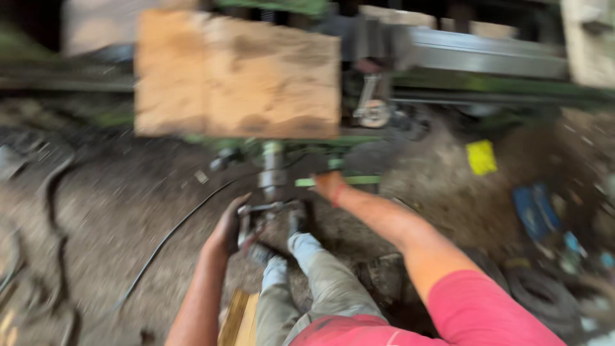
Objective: The person operates a green milling machine, using a hand crank to lower the spindle onto a wooden block. They repeatedly adjust the machine's position and the block's placement while the machine is running.
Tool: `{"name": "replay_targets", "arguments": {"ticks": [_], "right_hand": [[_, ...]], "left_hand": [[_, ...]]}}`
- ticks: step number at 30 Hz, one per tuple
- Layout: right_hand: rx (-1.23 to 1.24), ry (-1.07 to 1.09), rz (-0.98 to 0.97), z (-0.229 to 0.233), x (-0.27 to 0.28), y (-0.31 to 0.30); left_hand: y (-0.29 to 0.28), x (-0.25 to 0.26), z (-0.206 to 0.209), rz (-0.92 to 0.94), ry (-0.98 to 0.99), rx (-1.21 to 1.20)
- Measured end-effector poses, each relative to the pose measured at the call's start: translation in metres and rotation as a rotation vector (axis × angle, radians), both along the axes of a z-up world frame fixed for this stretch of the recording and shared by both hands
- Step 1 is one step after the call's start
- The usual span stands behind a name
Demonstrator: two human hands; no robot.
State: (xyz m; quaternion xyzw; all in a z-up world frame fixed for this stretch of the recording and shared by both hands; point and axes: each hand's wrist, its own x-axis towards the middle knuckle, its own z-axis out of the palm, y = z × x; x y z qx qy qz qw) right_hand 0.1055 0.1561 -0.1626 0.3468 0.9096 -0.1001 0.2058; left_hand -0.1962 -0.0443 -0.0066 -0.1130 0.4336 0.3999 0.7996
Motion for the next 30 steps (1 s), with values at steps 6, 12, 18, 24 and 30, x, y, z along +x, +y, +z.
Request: {"name": "replay_targets", "arguments": {"ticks": [6,12,18,24,30], "right_hand": [[0.118,0.018,0.075,0.001,0.002,-0.006],[0.043,-0.005,-0.004,0.013,-0.007,-0.008],[0.085,0.022,0.022,0.013,-0.007,-0.012],[0.062,-0.004,0.019,0.016,-0.006,-0.01],[0.083,0.035,0.038,0.018,-0.008,-0.009]], "left_hand": [[0.002,0.006,-0.022,-0.026,-0.529,0.207],[-0.001,0.01,-0.007,0.101,-0.552,0.24],[0.004,0.028,0.036,0.152,-0.285,0.157],[0.013,0.042,0.066,0.177,-0.256,0.147],[0.015,0.045,0.075,0.167,-0.223,0.139]]}}
